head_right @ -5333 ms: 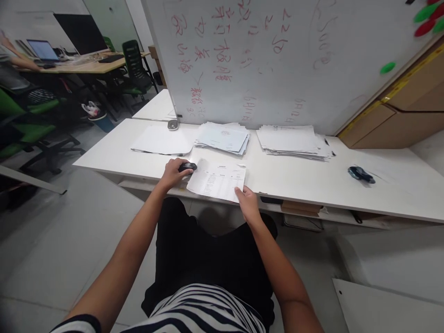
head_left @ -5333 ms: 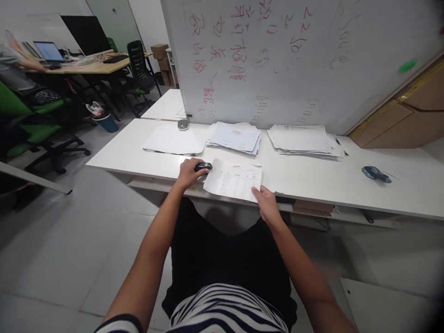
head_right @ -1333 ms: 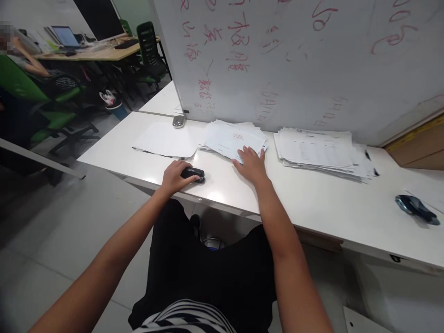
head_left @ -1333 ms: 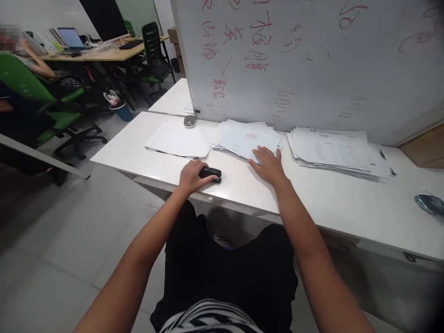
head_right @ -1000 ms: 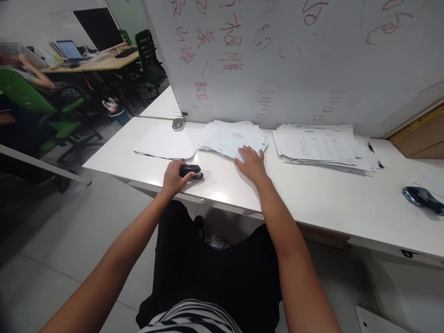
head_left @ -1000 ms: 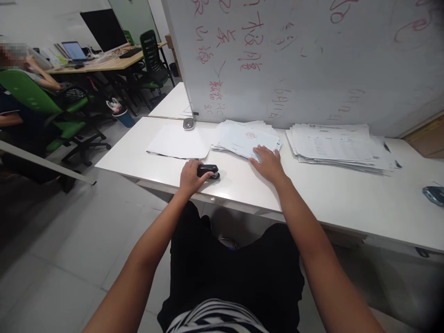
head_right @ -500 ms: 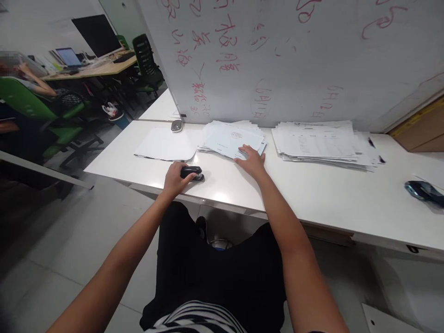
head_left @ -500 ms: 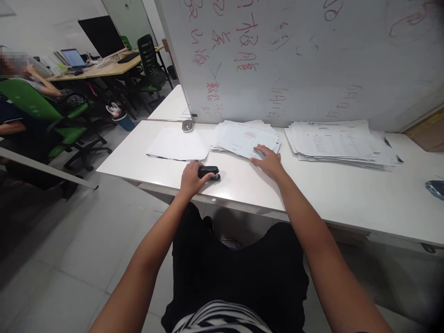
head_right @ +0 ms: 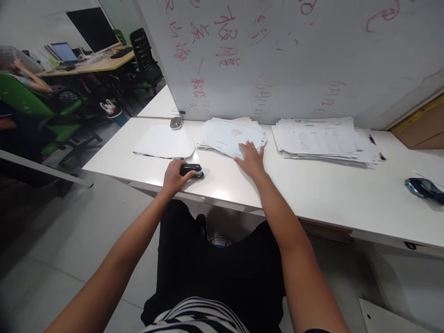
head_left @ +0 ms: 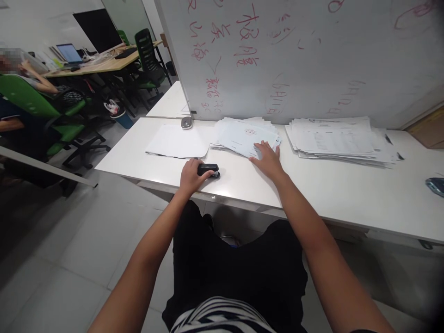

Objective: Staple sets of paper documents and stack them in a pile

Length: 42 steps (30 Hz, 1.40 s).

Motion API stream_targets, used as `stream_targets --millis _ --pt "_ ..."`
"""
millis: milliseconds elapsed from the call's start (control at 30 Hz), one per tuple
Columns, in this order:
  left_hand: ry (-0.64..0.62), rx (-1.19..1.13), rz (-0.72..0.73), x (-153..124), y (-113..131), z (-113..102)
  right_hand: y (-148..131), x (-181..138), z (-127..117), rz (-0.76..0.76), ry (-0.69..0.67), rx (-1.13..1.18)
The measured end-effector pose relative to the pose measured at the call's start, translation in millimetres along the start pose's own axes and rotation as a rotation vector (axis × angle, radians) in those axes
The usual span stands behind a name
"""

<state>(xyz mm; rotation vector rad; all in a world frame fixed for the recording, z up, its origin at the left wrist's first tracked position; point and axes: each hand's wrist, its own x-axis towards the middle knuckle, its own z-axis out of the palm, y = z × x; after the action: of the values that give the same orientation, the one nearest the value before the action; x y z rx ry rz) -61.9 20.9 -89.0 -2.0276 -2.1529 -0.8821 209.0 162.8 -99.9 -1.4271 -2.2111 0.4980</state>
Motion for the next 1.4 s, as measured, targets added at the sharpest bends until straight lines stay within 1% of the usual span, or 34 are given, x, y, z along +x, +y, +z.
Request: stream_targets --millis 200,567,667,933,1100,1167,1400 --pt "-0.015 -0.004 -0.007 0 0 0 5 0 -9 0.006 -0.024 0.014" --pt "-0.013 -0.020 -0.013 1 -2 0 6 1 -14 0.092 0.018 0.111" --pt "-0.017 -0.017 -0.015 1 -2 0 6 1 -14 0.066 0.044 0.133" --pt "-0.005 -0.015 -0.011 0 -2 0 5 3 -10 -0.008 0.105 -0.007" --pt "0.002 -0.006 -0.022 1 -3 1 1 2 -11 -0.056 0.217 -0.072" --pt "0.005 -0.006 -0.024 1 -3 1 -1 1 -11 -0.070 0.242 -0.086" --pt "0.002 0.001 -0.039 1 -1 0 1 -1 -5 -0.104 0.136 -0.113"
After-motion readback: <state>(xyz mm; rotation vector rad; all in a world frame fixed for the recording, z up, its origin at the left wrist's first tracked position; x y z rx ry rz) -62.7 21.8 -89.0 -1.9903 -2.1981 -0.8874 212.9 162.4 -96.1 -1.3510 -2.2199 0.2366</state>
